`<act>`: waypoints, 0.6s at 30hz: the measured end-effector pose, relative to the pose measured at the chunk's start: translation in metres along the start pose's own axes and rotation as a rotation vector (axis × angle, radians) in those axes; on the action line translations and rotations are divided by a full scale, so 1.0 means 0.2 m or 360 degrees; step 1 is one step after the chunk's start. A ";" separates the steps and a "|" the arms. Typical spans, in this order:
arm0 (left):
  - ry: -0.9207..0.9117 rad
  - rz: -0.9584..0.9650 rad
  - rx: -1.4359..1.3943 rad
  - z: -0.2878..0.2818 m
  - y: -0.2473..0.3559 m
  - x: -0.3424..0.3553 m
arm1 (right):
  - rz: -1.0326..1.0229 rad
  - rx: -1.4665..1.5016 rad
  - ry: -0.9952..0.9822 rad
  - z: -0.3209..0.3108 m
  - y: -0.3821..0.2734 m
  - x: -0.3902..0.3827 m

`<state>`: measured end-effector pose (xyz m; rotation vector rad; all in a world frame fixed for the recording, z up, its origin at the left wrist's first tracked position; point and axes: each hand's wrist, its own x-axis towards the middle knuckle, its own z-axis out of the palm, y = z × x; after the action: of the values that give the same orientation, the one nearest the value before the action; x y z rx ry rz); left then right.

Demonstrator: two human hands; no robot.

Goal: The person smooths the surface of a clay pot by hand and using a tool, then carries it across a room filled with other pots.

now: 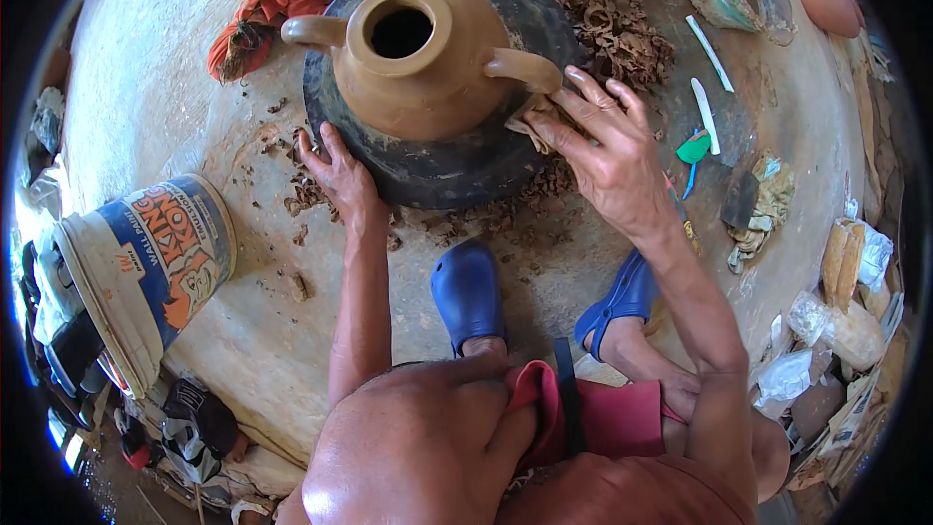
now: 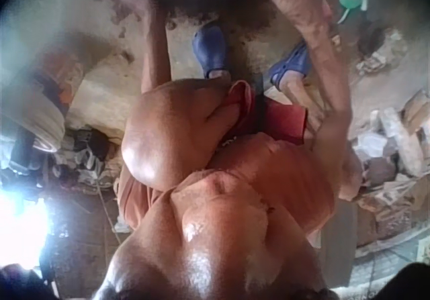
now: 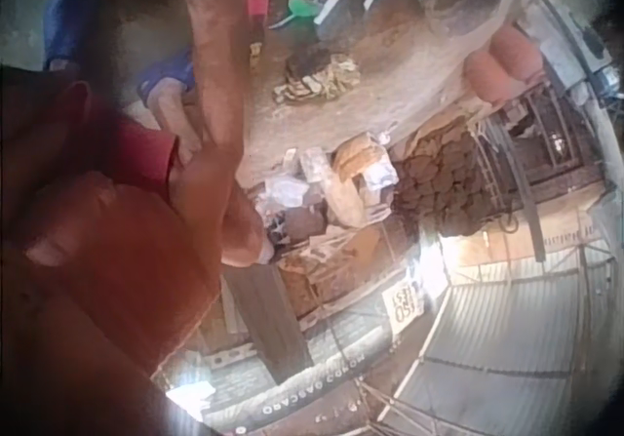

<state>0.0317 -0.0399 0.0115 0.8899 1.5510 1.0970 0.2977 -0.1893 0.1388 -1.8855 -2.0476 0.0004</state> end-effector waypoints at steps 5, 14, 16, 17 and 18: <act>-0.0032 -0.0123 -0.0121 -0.05 -0.05 -0.30 | 0.0579 0.0993 0.0402 0.09 0.04 -0.08; -0.0053 -0.0186 -0.0187 -0.04 -0.03 0.00 | 0.1145 0.1303 0.0519 -0.24 -0.30 0.22; -0.0032 -0.0137 -0.0193 -0.01 0.09 0.16 | 0.0818 0.1079 0.0399 -0.26 -0.34 0.27; -0.0057 -0.0107 -0.0015 0.01 0.14 0.21 | 0.0677 0.0991 0.0366 -0.26 -0.36 0.30; -0.0083 -0.0073 0.0167 0.01 0.18 0.24 | 0.0534 0.0909 0.0344 -0.27 -0.38 0.33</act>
<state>0.0231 0.0165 0.0304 0.9413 1.5899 0.9598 0.2359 -0.1474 0.2231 -1.7355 -1.3769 0.4027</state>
